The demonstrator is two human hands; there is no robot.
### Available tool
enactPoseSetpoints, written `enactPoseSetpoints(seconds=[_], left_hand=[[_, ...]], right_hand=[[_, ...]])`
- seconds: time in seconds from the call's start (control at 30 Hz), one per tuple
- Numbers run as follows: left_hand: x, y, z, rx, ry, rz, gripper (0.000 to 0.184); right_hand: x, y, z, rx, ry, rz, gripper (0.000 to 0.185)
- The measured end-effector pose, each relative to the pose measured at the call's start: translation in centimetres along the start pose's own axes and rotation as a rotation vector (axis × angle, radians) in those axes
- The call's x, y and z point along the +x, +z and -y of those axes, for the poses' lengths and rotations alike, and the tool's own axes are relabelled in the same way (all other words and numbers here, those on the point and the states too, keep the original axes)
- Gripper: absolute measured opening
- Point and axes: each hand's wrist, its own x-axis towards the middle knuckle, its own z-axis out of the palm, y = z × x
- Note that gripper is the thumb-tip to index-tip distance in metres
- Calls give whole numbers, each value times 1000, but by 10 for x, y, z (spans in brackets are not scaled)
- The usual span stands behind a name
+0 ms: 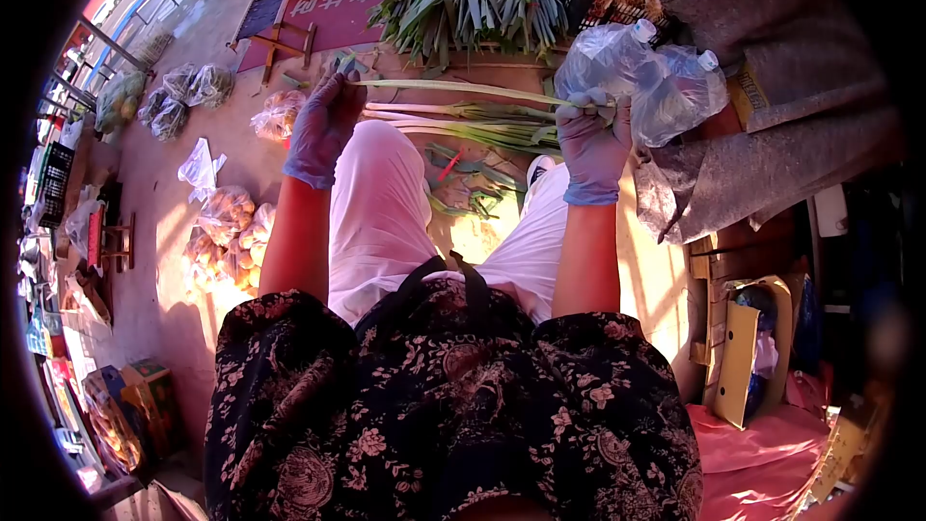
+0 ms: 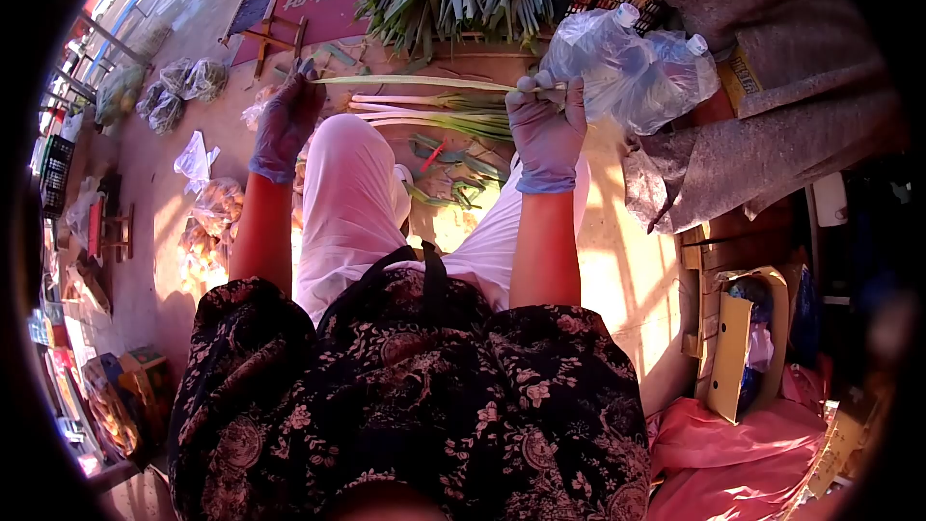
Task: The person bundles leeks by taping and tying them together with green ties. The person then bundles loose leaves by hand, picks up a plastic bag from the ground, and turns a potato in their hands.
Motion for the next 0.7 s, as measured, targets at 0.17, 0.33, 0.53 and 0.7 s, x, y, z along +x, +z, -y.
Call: enactPoseSetpoints(seconds=[0.17, 0.33, 0.53, 0.7], left_hand=[[15, 21, 30, -13, -17, -9, 13], [37, 19, 78, -33, -39, 6, 14], [26, 95, 183, 48, -143, -51, 22], [47, 103, 206, 5, -192, -6, 22]], right_hand=[[-13, 7, 30, -212, -99, -142, 31], [-40, -7, 75, -591, -264, -465, 27], [-47, -9, 98, -2341, -677, -607, 43], [-3, 1, 39, -2190, -228, -73, 55]])
